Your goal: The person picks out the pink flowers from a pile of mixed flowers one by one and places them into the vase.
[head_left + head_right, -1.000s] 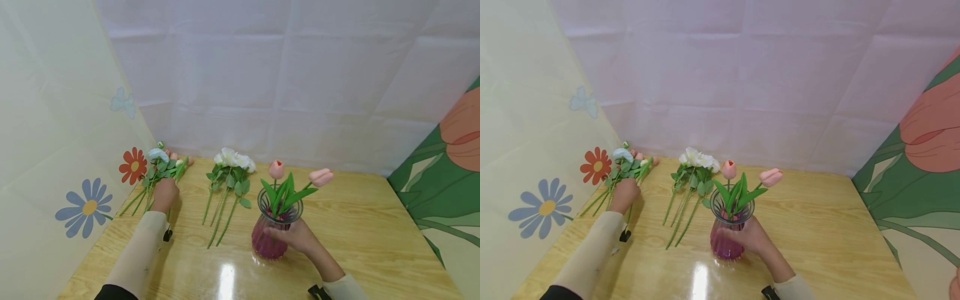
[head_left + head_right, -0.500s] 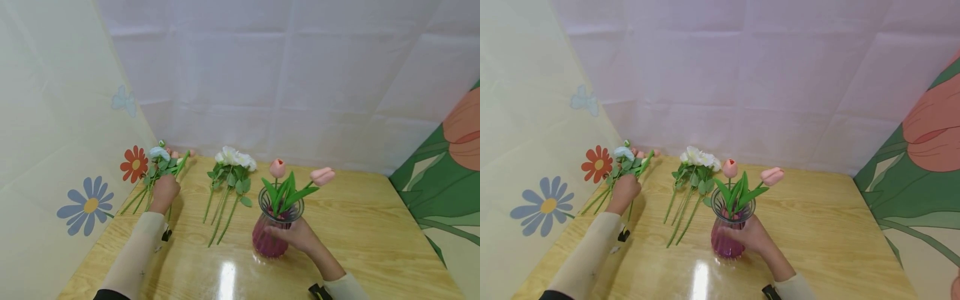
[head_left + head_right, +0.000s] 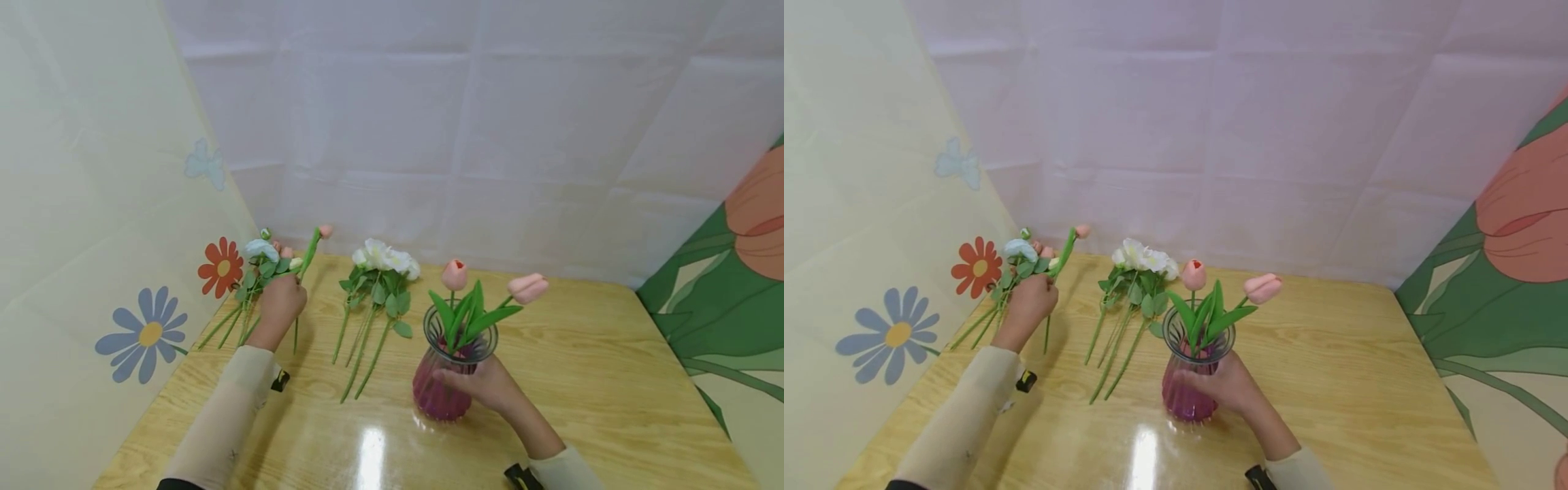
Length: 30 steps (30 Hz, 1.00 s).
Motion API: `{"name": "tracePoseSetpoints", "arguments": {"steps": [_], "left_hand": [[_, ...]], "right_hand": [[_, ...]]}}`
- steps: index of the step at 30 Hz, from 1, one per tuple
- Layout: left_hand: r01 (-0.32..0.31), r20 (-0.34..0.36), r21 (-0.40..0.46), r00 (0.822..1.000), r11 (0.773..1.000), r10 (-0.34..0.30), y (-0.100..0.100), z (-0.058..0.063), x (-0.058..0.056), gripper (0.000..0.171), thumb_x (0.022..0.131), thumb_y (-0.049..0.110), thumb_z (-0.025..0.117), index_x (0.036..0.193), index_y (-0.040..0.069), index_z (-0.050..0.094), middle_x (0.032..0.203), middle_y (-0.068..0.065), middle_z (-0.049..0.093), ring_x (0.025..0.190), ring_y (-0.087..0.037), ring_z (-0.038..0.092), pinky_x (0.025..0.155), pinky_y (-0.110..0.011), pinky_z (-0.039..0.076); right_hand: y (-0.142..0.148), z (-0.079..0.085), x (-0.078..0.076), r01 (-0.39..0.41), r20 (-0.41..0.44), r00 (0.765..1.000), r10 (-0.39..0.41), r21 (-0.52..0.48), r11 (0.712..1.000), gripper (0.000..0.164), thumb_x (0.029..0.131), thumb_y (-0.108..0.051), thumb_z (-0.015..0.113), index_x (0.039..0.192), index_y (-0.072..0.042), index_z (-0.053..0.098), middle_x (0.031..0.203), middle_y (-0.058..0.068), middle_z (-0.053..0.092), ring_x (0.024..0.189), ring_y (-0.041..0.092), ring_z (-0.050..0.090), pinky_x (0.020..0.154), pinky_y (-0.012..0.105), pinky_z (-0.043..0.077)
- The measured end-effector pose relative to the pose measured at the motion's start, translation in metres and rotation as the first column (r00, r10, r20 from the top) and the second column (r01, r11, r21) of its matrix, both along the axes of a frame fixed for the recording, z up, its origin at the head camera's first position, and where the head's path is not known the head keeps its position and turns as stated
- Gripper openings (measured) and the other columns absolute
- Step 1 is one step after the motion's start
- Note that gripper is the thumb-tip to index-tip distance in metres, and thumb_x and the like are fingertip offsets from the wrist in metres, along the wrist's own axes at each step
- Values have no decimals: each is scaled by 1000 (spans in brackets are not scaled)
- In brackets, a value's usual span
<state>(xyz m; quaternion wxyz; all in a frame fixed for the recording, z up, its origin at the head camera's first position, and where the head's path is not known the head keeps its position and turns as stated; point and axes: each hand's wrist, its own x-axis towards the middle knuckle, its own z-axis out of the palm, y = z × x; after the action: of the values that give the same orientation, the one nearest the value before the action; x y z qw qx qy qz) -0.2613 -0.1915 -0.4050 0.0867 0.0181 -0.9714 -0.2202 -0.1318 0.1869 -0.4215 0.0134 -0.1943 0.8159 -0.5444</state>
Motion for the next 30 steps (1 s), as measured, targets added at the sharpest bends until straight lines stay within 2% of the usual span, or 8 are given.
{"name": "tracePoseSetpoints", "arguments": {"steps": [4,7,10,12,15,24,27,30], "left_hand": [[17,-22,8,1000,1000,-17,5,5,1,27,94,3,45,74,5,62,65,-14,58,55,-24,46,52,-39,39],[26,-8,43,1000,999,-26,8,8,4,27,98,6,45,97,-1,71,84,-21,68,64,-28,57,59,-43,49],[47,-2,77,999,996,-47,12,12,7,33,101,8,44,118,-5,69,107,-25,71,82,-34,68,74,-48,56],[63,-13,101,998,993,-62,15,15,10,35,102,9,45,125,-6,67,119,-25,69,92,-36,69,80,-50,57],[81,-31,145,997,986,-78,21,20,13,35,103,11,46,127,-5,66,122,-24,68,98,-38,69,82,-50,57],[121,-84,262,991,957,-102,39,37,24,34,104,16,51,128,-4,64,118,-21,69,98,-36,68,81,-49,55],[136,-107,286,988,949,-110,46,44,27,34,104,19,52,128,-3,65,116,-20,70,96,-34,68,79,-48,55],[156,-142,304,983,940,-118,53,49,30,34,104,19,54,128,-2,66,115,-19,70,94,-32,68,77,-46,55]], "right_hand": [[0,0,0,-7,3,1000,7,-8,1000,74,85,-15,82,147,-4,43,131,14,64,118,28,63,102,36,49],[1,0,0,-13,2,1000,13,-14,1000,74,85,-14,82,147,-4,43,131,14,64,118,27,63,102,33,49],[1,0,0,-18,4,1000,18,-17,1000,73,85,-14,82,147,-5,43,130,13,65,118,26,63,102,33,49],[1,0,0,-18,4,1000,18,-16,1000,73,85,-14,82,147,-5,43,130,13,65,118,27,63,102,33,49],[1,-1,0,-18,1,1000,18,-11,1000,73,85,-15,82,146,-5,44,130,13,65,118,28,63,102,35,49],[1,-1,-3,-15,-1,1000,15,2,1000,72,84,-17,83,144,-5,45,129,13,65,119,34,62,103,49,47],[2,-1,-3,-19,-2,1000,19,4,1000,72,84,-17,83,145,-5,45,129,12,65,119,32,62,103,47,48],[3,-1,-3,-30,-13,999,30,0,1000,72,85,-16,83,145,-5,45,128,10,66,117,27,63,103,41,49]]}}
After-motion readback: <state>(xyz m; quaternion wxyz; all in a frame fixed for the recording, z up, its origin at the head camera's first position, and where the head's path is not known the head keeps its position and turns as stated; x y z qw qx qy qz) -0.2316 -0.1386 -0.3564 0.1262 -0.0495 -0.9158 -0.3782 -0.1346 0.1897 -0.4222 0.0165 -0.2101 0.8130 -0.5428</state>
